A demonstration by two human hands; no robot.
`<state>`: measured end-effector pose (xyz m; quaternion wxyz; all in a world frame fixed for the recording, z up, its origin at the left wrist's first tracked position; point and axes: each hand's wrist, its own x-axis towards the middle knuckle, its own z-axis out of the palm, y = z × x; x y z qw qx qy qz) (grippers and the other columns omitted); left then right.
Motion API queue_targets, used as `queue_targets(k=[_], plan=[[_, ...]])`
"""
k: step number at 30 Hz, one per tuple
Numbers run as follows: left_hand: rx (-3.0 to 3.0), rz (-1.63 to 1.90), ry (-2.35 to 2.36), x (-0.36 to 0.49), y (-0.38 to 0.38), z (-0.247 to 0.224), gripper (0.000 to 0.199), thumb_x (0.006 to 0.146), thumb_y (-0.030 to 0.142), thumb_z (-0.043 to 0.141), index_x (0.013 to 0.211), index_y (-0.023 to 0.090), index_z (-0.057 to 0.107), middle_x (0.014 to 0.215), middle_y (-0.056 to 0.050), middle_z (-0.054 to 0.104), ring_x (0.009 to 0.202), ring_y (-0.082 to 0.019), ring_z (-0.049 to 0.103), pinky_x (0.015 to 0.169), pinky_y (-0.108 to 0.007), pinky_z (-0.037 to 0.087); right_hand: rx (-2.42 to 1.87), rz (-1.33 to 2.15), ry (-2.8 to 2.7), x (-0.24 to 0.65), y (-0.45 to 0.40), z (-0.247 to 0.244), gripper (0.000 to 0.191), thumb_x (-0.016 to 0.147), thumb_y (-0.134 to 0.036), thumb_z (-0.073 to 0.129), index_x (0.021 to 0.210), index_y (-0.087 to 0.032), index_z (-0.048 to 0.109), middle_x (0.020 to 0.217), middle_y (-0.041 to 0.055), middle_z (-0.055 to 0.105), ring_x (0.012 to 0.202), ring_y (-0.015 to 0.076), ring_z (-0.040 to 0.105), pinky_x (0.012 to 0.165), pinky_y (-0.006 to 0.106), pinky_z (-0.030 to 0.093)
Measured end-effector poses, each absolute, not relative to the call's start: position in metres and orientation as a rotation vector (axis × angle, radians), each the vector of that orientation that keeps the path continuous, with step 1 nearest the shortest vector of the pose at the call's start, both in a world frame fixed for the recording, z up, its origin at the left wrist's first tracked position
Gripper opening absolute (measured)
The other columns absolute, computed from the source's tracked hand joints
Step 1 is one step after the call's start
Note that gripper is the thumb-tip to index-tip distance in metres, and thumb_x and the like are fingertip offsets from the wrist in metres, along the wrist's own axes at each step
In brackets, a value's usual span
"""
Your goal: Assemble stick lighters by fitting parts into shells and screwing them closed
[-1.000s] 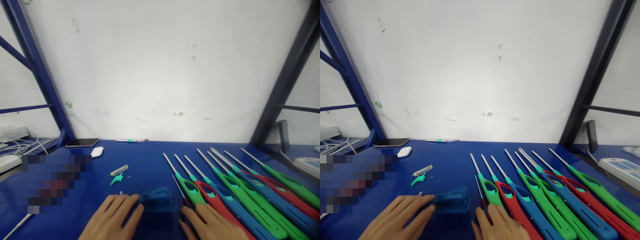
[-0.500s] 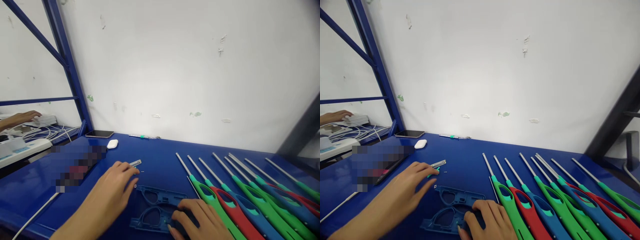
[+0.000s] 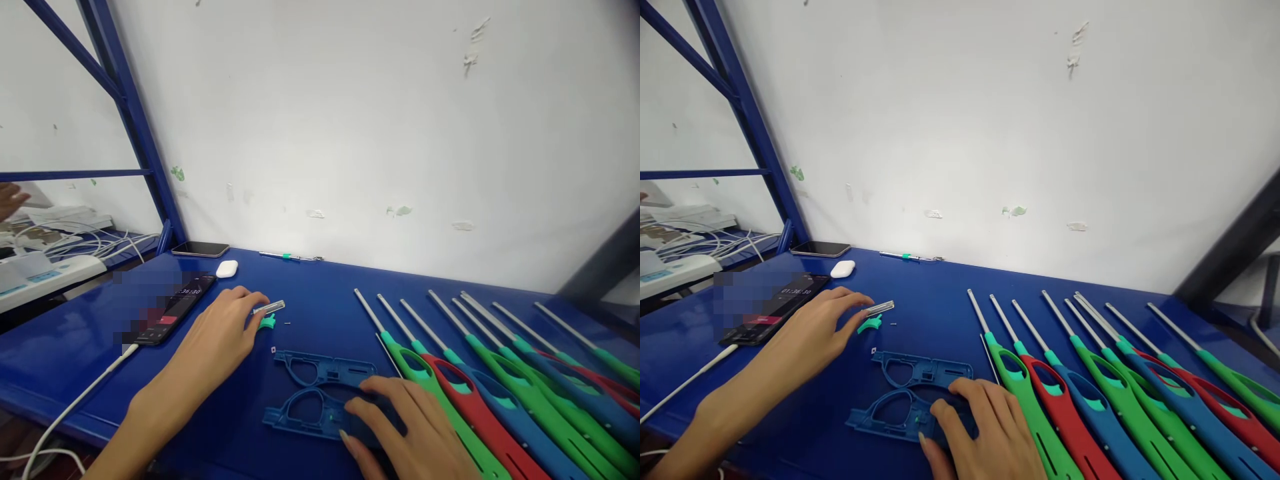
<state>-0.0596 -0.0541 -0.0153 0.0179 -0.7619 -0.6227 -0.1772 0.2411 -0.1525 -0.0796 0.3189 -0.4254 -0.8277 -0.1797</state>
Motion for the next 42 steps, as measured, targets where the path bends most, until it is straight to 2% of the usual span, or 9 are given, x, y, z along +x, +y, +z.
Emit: queue_targets(k=[2,5,19,22,25,31,34,37,42], plan=[[-2.351,-0.556,-1.914,-0.065,-0.047,-0.017,0.027,0.106,0.036,0.060,0.128,0.021,0.068,0.130,-0.009,0.068,0.119,-0.027,0.066,0.101,-0.049,0.056,-1.117,-0.502,-2.185,0.242,-0.152,-0.082,0.019,0.104,-0.038,0.059,0.115,-0.031,0.073,0.118,0.0065,0.077,0.103,0.0268,0.078,0.083,0.040,0.066],[-2.373,-0.533,-1.879,-0.076,-0.036,-0.023,0.033,0.103,0.038,0.068,0.130,0.020,0.066,0.135,-0.010,0.066,0.122,-0.027,0.066,0.104,-0.052,0.056,-1.129,-0.485,-2.191,0.243,-0.152,-0.085,0.021,0.105,-0.040,0.058,0.116,-0.031,0.073,0.120,0.0066,0.077,0.106,0.0276,0.078,0.084,0.040,0.067],[-2.479,-0.359,-1.858,-0.092,-0.015,-0.043,0.030,0.104,0.043,0.067,0.122,0.019,0.069,0.124,-0.008,0.070,0.110,-0.024,0.070,0.098,-0.047,0.058,-1.191,-0.225,-2.077,0.232,-0.163,-0.070,0.015,0.105,-0.031,0.061,0.117,-0.031,0.070,0.116,0.0021,0.075,0.109,0.0246,0.072,0.094,0.039,0.060],[-2.461,-0.362,-1.879,-0.094,-0.012,-0.043,0.028,0.107,0.044,0.057,0.118,0.022,0.070,0.121,-0.007,0.072,0.106,-0.024,0.071,0.097,-0.046,0.057,-1.194,-0.229,-2.023,0.228,-0.163,-0.065,0.015,0.106,-0.031,0.057,0.112,-0.030,0.070,0.113,0.0017,0.075,0.105,0.0234,0.072,0.091,0.037,0.059],[-2.479,-0.404,-1.885,-0.096,-0.011,-0.041,0.037,0.105,0.047,0.042,0.112,0.029,0.073,0.119,-0.007,0.076,0.106,-0.031,0.073,0.097,-0.047,0.056,-1.187,-0.254,-1.950,0.225,-0.164,-0.060,0.018,0.108,-0.031,0.053,0.106,-0.029,0.071,0.106,0.0006,0.075,0.098,0.0214,0.072,0.087,0.035,0.057],[-2.548,-0.473,-1.908,-0.099,-0.004,-0.035,0.045,0.093,0.058,0.042,0.108,0.032,0.077,0.113,-0.006,0.079,0.105,-0.037,0.075,0.100,-0.052,0.056,-1.248,-0.315,-1.820,0.219,-0.164,-0.059,0.022,0.109,-0.031,0.050,0.100,-0.029,0.070,0.100,-0.0007,0.075,0.090,0.0189,0.070,0.084,0.034,0.053],[-2.574,-0.458,-1.906,-0.099,-0.003,-0.034,0.047,0.094,0.058,0.042,0.109,0.031,0.078,0.114,-0.008,0.079,0.107,-0.037,0.074,0.102,-0.053,0.054,-1.337,-0.360,-1.699,0.222,-0.163,-0.065,0.023,0.107,-0.022,0.047,0.105,-0.026,0.069,0.101,0.0028,0.074,0.090,0.0212,0.069,0.085,0.038,0.050],[-2.562,-0.431,-1.910,-0.098,-0.004,-0.035,0.047,0.095,0.054,0.042,0.111,0.030,0.078,0.114,-0.009,0.078,0.106,-0.037,0.074,0.103,-0.054,0.053,-1.410,-0.395,-1.682,0.232,-0.163,-0.068,0.022,0.104,-0.016,0.050,0.113,-0.026,0.068,0.100,0.0022,0.075,0.089,0.0215,0.070,0.085,0.038,0.048],[-2.512,-0.362,-1.890,-0.094,-0.009,-0.041,0.037,0.106,0.042,0.042,0.115,0.027,0.075,0.116,-0.008,0.075,0.109,-0.031,0.071,0.100,-0.048,0.054,-1.440,-0.436,-1.806,0.257,-0.161,-0.073,0.022,0.104,-0.017,0.054,0.114,-0.027,0.069,0.098,0.0000,0.079,0.086,0.0208,0.074,0.083,0.036,0.049]])
